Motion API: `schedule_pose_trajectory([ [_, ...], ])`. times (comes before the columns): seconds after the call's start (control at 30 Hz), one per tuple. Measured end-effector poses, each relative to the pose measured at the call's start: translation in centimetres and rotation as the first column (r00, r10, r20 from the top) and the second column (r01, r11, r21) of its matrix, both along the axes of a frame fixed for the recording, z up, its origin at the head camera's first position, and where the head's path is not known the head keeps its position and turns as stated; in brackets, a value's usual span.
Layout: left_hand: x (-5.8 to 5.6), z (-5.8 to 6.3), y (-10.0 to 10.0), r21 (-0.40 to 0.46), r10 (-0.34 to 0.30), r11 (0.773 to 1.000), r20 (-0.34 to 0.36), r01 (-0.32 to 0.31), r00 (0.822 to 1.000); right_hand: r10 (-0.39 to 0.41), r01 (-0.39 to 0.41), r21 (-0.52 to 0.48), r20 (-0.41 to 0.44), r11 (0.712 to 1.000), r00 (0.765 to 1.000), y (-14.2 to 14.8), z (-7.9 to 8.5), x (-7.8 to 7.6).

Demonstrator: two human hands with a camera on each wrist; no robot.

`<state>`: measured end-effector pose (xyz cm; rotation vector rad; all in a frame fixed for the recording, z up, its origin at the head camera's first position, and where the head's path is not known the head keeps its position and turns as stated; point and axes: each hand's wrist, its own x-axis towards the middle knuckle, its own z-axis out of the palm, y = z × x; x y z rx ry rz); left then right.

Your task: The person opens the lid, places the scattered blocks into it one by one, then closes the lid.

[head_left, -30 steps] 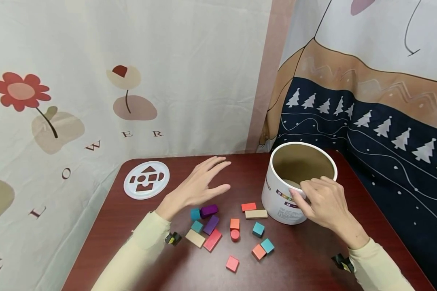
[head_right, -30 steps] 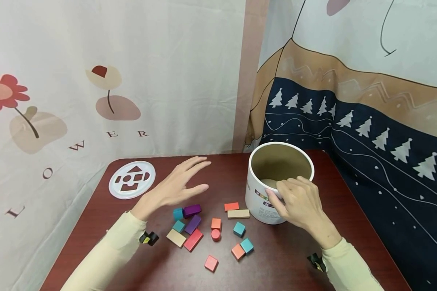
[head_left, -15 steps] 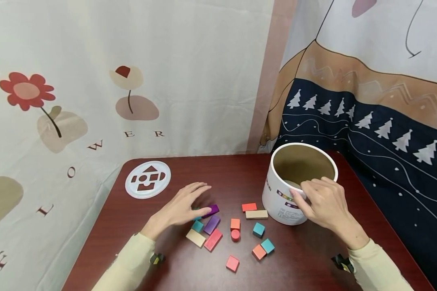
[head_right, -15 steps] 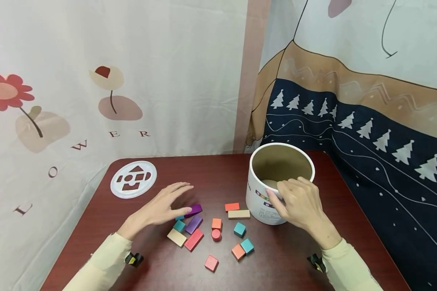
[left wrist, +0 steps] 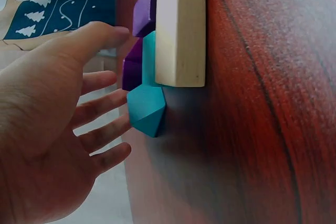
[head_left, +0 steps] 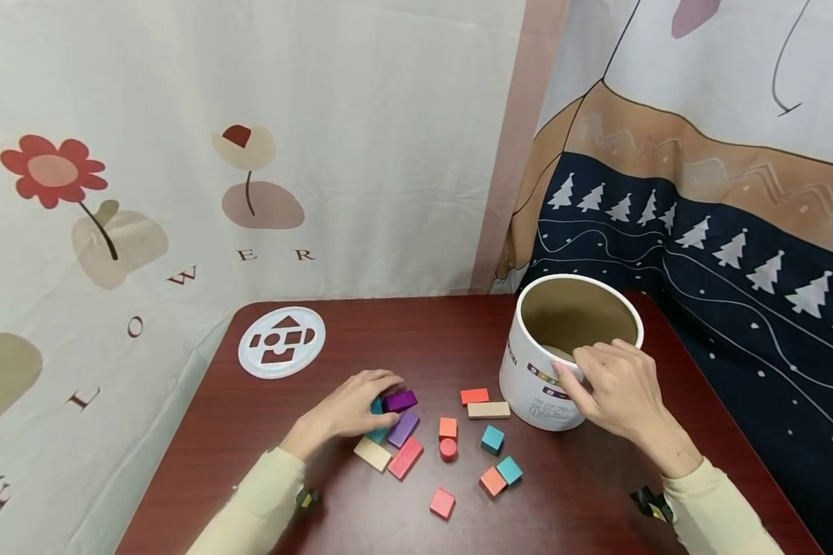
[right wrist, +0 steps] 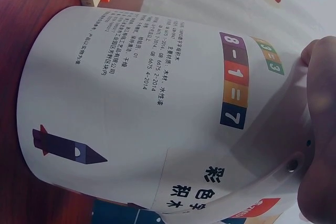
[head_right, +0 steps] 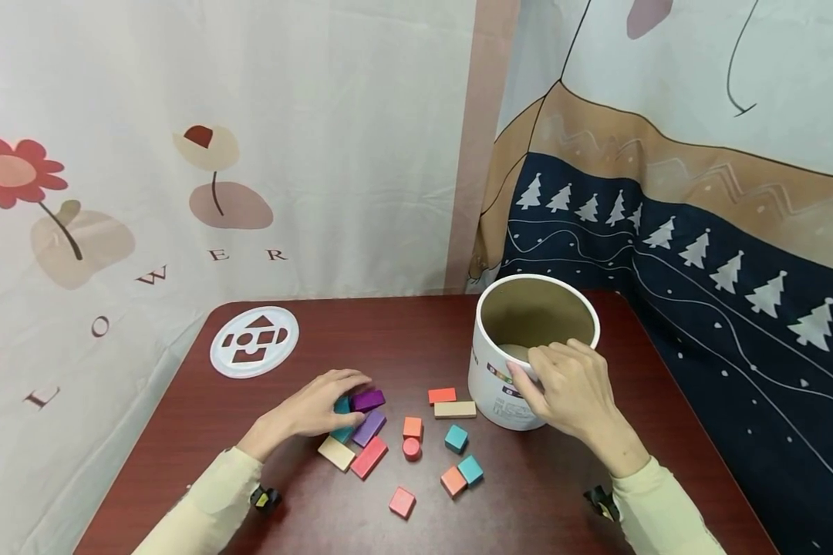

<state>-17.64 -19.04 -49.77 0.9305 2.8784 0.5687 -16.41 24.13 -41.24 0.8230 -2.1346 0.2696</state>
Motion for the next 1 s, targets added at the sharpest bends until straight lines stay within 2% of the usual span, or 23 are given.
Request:
schedule_pose_trajectory([
  [0.3,-0.5,-0.6,0.2,-0.025,0.001,1.000,0.001,-0.001,1.000,0.008,-0.008,-0.012,-0.026,1.000,1.000,-0.1,-0.1,-0.1],
  [0.63,-1.0,-1.1,0.6,-0.004,-0.001,1.000,-0.033,0.001,0.999,0.008,-0.009,-0.018,-0.027,1.000,1.000,-0.1,0.0,-0.1],
  [1.0,-1.3,-1.3,0.9,0.060,0.001,0.998,-0.006,-0.001,1.000,0.001,-0.001,-0.011,-0.015,1.000,1.000,-0.1,-0.1,0.0],
])
